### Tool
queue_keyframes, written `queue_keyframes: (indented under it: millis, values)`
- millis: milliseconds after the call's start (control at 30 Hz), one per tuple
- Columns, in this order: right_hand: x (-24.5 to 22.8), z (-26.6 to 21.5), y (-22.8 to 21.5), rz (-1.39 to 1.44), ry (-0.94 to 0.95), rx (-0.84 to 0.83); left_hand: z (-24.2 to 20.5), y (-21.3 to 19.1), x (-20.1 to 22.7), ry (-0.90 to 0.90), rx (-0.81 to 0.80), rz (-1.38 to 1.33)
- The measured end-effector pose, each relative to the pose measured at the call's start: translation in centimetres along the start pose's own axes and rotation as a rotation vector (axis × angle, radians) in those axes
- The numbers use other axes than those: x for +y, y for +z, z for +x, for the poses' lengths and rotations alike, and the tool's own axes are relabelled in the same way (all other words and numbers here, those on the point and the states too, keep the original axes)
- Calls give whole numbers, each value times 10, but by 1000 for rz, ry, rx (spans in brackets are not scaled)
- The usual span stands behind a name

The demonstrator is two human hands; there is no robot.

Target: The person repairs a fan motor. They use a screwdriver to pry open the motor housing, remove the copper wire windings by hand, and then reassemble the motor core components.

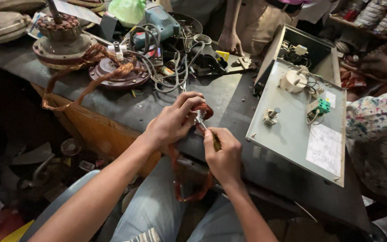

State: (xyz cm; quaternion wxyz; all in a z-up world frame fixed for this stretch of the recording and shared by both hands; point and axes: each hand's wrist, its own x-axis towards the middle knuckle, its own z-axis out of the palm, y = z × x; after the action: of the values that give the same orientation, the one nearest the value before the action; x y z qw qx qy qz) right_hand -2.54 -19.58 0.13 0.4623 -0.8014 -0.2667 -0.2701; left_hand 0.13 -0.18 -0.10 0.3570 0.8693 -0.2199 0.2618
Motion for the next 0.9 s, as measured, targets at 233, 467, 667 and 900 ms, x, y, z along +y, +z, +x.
queue_keyframes:
  millis: [233,467,667,900]
  values:
    - [-4,3,1,10,-44,5,2,-5,8,3,-29,-41]
    - [4,8,-7,7,2,-30,4,-3,1,36,-10,-26]
    - [20,9,-18,-18,70,7,7,-4,1,-31,-25,-61]
    - [22,2,-17,-59,-66,89,4,-4,4,22,2,-10]
